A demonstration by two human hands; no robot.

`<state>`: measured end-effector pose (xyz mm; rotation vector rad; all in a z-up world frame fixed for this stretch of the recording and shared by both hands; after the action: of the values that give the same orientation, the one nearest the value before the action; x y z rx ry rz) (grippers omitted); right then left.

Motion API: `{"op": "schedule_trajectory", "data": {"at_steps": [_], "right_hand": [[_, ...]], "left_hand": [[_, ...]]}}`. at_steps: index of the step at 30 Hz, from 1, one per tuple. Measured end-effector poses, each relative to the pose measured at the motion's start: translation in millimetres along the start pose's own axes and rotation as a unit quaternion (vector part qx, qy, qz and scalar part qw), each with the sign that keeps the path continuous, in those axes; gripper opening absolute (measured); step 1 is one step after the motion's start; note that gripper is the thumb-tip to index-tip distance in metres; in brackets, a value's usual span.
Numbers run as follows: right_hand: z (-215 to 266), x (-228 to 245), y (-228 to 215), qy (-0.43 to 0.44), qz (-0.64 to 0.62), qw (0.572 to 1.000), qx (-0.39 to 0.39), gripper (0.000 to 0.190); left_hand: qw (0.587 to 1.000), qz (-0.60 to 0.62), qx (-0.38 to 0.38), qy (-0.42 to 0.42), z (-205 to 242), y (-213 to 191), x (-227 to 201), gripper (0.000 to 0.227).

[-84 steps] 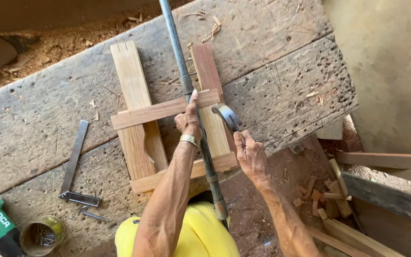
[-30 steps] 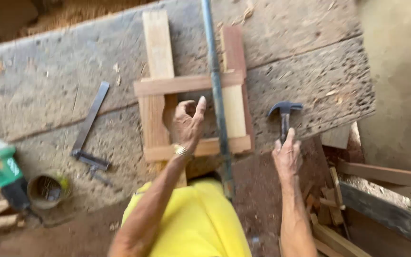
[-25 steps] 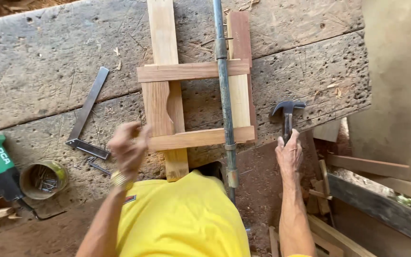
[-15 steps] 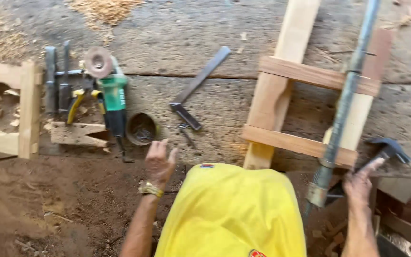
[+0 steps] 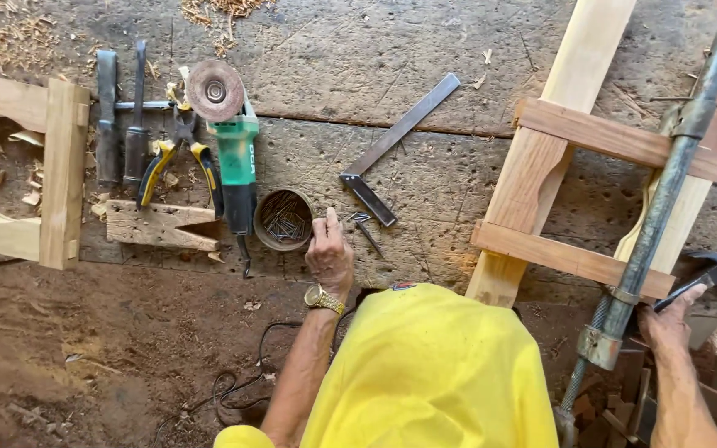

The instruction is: The person assembles a small wooden frame by hammering nails into pre-cut pieces while using a pipe clamp to hold the parts together. They repeatedly pick nails, position them, and strike with a hammer, occasionally repositioning the clamp and checking alignment.

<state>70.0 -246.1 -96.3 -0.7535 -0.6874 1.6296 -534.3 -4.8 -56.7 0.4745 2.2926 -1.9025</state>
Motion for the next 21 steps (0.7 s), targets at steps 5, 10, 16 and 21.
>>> {"op": "schedule_trajectory", "data": {"at_steps": [5,10,16,21], "right_hand": [[16.0,6.4,-2.1,-0.082,0.056,0.995,-0.017,0.087],[8.4,1.9,0.5,-0.141,0.043,0.984,-0.096,0.092],[22.8,-0.8,-1.4,-0.184,0.01,0.98,-0.073,0.097],[3.3,-18.9,10.7,-0.209,-0.001,0.971,-0.112,0.096]], "left_hand": [[1.0,-0.019,-0.004,-0.022,7.6,10.5,3.4,0.034],[0.997,0.036,-0.048,-0.04,-9.7,-10.6,-11.5,0.014],[0.996,-0.035,-0.003,-0.077,1.7,9.8,1.5,0.012],[0.995,-0.027,0.071,-0.064,0.4,20.8,4.3,0.004]]}}
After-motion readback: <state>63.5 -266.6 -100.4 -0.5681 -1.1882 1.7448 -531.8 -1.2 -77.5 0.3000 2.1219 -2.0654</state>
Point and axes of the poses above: each hand's wrist, its own z-axis away from the middle knuckle, its own y-axis out of the palm, x = y × z, the point moved 6 cm from there along -z, towards the middle knuckle, and after that the axes turned 8 degrees about y, right-handed, at the moved point
